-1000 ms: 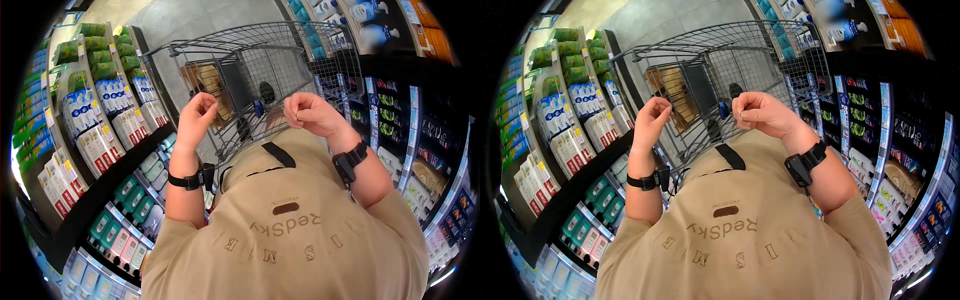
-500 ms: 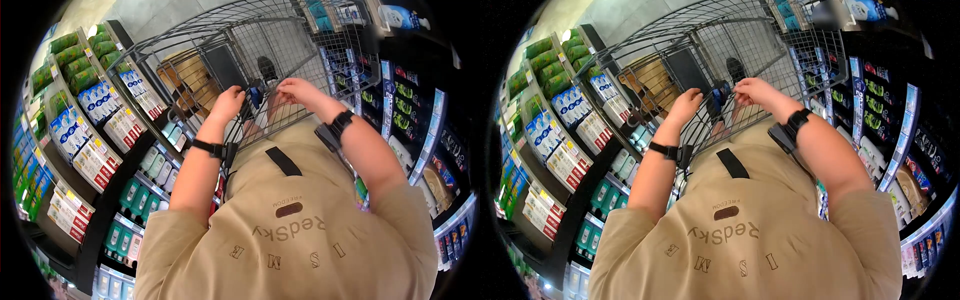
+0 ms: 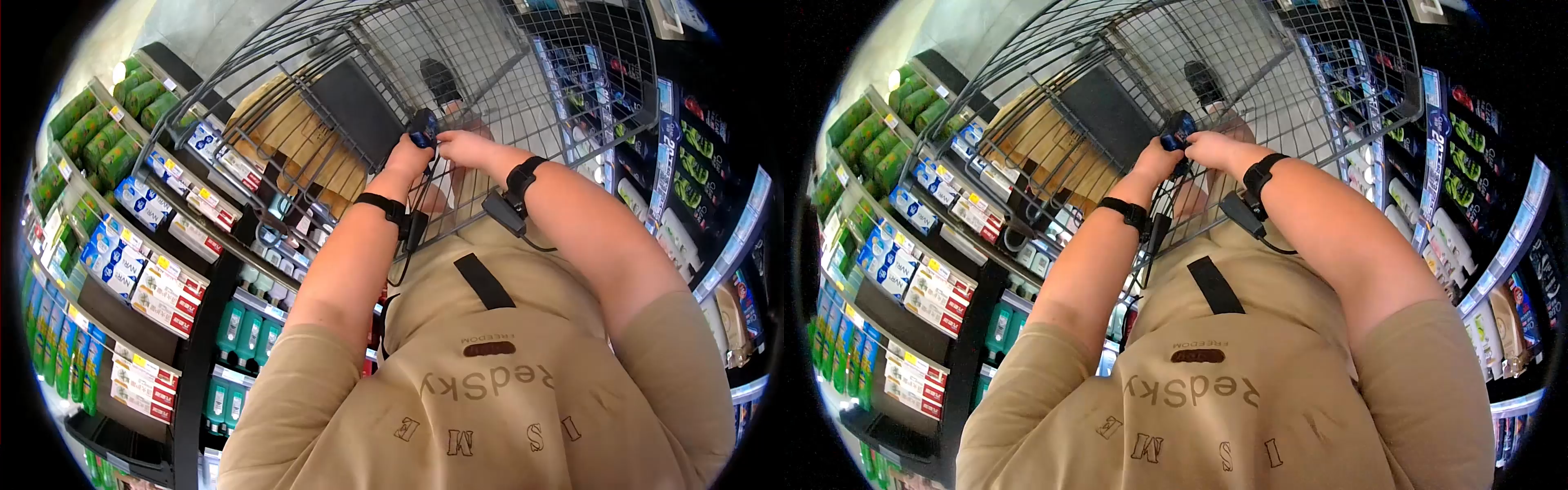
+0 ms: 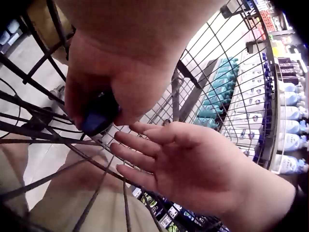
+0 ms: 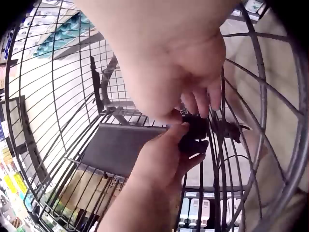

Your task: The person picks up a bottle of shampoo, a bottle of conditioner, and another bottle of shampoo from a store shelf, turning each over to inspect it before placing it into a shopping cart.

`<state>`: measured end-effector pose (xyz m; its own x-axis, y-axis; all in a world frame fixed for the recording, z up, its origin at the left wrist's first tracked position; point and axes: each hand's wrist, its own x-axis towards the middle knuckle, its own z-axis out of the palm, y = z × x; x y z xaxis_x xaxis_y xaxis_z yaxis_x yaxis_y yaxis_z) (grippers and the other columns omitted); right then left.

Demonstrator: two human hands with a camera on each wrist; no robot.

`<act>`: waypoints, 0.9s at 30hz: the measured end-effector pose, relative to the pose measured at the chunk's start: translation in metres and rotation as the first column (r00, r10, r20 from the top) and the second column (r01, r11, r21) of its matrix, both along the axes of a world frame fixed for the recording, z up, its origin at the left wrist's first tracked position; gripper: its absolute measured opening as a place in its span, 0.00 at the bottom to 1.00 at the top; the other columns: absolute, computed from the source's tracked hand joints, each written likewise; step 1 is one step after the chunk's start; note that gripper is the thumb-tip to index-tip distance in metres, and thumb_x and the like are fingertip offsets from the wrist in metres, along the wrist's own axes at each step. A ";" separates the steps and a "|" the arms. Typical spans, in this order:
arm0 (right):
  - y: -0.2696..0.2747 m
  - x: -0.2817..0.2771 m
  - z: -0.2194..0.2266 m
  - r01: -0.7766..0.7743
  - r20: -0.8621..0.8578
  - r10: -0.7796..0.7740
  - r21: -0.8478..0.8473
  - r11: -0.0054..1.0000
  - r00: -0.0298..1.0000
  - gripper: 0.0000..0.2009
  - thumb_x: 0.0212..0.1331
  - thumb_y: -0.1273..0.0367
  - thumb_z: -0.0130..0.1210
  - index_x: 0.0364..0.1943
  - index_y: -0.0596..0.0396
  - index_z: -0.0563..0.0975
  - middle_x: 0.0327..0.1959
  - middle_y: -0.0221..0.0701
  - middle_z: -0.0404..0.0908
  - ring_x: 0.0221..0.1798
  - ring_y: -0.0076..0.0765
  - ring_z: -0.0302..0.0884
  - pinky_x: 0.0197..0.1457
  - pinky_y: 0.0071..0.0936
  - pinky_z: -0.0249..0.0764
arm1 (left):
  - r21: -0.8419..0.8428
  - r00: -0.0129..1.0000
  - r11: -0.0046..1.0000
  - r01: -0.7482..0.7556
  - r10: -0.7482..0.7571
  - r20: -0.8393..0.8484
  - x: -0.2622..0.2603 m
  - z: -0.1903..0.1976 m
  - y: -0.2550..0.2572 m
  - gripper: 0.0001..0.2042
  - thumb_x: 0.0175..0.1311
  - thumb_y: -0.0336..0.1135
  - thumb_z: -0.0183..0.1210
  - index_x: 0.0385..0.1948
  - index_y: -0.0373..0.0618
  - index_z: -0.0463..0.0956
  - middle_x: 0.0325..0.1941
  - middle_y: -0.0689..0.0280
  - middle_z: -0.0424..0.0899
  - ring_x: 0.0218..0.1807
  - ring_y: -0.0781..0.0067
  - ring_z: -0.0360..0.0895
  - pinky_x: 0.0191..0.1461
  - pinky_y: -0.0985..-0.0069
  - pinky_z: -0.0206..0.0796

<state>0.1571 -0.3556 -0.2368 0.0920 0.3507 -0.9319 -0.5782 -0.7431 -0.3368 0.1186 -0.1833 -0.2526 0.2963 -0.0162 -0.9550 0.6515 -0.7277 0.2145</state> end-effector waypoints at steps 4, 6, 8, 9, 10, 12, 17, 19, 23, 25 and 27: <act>-0.004 -0.002 -0.009 0.255 -0.108 -0.253 0.007 0.967 0.961 0.30 0.66 0.62 0.53 0.71 0.61 0.68 0.58 0.43 0.80 0.56 0.42 0.79 0.52 0.35 0.76 | 0.005 0.989 0.989 -0.148 0.148 -0.013 -0.004 -0.006 -0.001 0.41 0.59 0.49 0.66 0.69 0.30 0.61 0.57 0.43 0.83 0.53 0.51 0.85 0.56 0.63 0.76; -0.003 0.002 -0.007 0.395 -0.178 -0.392 -0.021 0.919 0.903 0.30 0.65 0.61 0.54 0.70 0.60 0.69 0.43 0.36 0.81 0.42 0.31 0.76 0.37 0.31 0.71 | 0.036 0.990 0.991 -0.131 0.133 -0.043 0.004 0.004 -0.003 0.39 0.60 0.48 0.65 0.68 0.30 0.62 0.57 0.41 0.82 0.56 0.49 0.83 0.60 0.64 0.74; -0.004 0.008 -0.003 0.363 -0.207 -0.361 -0.030 0.931 0.909 0.30 0.67 0.60 0.55 0.71 0.57 0.68 0.50 0.35 0.80 0.51 0.32 0.76 0.46 0.31 0.73 | 0.044 0.990 0.992 -0.121 0.124 -0.068 0.013 0.014 -0.002 0.38 0.61 0.47 0.64 0.67 0.29 0.62 0.56 0.41 0.82 0.57 0.48 0.83 0.60 0.63 0.74; -0.005 0.012 -0.001 0.323 -0.235 -0.325 -0.045 0.945 0.916 0.30 0.69 0.59 0.55 0.73 0.54 0.67 0.57 0.35 0.80 0.59 0.32 0.76 0.55 0.31 0.75 | 0.047 0.988 0.992 -0.118 0.123 -0.096 0.017 0.020 -0.002 0.36 0.62 0.45 0.64 0.66 0.29 0.63 0.56 0.41 0.83 0.57 0.48 0.83 0.59 0.63 0.74; -0.005 0.012 -0.004 0.277 -0.208 -0.280 -0.046 0.960 0.937 0.30 0.69 0.59 0.55 0.72 0.55 0.67 0.57 0.35 0.80 0.58 0.33 0.77 0.55 0.31 0.75 | 0.059 0.992 0.991 -0.118 0.121 -0.046 0.017 0.023 -0.001 0.32 0.63 0.44 0.63 0.62 0.29 0.66 0.52 0.41 0.84 0.54 0.47 0.84 0.57 0.61 0.76; -0.008 0.012 -0.007 0.202 -0.110 -0.202 -0.012 0.979 0.973 0.31 0.67 0.57 0.55 0.70 0.58 0.69 0.55 0.40 0.82 0.55 0.40 0.79 0.52 0.36 0.76 | 0.024 0.973 0.975 -0.219 0.220 -0.070 0.010 0.009 0.004 0.32 0.62 0.45 0.63 0.62 0.28 0.66 0.51 0.41 0.84 0.53 0.46 0.84 0.57 0.61 0.76; -0.015 -0.007 -0.029 0.174 0.146 -0.160 -0.087 0.981 0.976 0.35 0.66 0.48 0.55 0.66 0.66 0.71 0.59 0.48 0.81 0.59 0.52 0.80 0.60 0.43 0.75 | -0.056 0.969 0.968 -0.246 0.243 -0.052 0.035 0.057 0.010 0.28 0.61 0.41 0.63 0.55 0.27 0.68 0.40 0.46 0.87 0.37 0.56 0.89 0.41 0.66 0.80; -0.019 -0.011 -0.043 0.221 0.177 -0.177 -0.278 0.935 0.968 0.40 0.65 0.43 0.54 0.66 0.68 0.71 0.63 0.49 0.79 0.64 0.53 0.77 0.64 0.41 0.74 | -0.062 0.991 0.993 -0.104 0.109 0.083 0.047 0.094 0.011 0.26 0.60 0.39 0.63 0.53 0.27 0.69 0.36 0.48 0.87 0.33 0.57 0.89 0.42 0.65 0.80; -0.024 0.011 -0.001 0.566 0.004 -0.578 -0.205 0.799 0.816 0.42 0.66 0.41 0.55 0.72 0.60 0.63 0.73 0.43 0.69 0.70 0.50 0.70 0.64 0.49 0.72 | -0.176 0.993 0.984 -0.029 0.048 0.103 0.059 0.142 0.034 0.31 0.59 0.34 0.63 0.65 0.31 0.66 0.43 0.45 0.86 0.35 0.60 0.87 0.46 0.65 0.77; -0.022 0.019 0.026 0.704 -0.044 -0.710 -0.105 0.703 0.703 0.35 0.69 0.43 0.55 0.67 0.56 0.69 0.57 0.30 0.77 0.57 0.37 0.75 0.58 0.40 0.73 | -0.200 0.981 0.980 -0.007 0.045 0.188 0.052 0.152 0.049 0.31 0.59 0.32 0.63 0.66 0.33 0.66 0.41 0.50 0.86 0.33 0.65 0.86 0.41 0.69 0.76; -0.022 0.020 0.031 0.796 -0.195 -0.784 -0.023 0.605 0.590 0.30 0.70 0.42 0.53 0.58 0.55 0.75 0.51 0.28 0.80 0.54 0.31 0.77 0.55 0.38 0.73 | -0.329 0.984 0.943 -0.052 0.105 0.144 0.054 0.183 0.062 0.31 0.60 0.30 0.63 0.67 0.34 0.65 0.38 0.56 0.85 0.30 0.71 0.83 0.36 0.72 0.73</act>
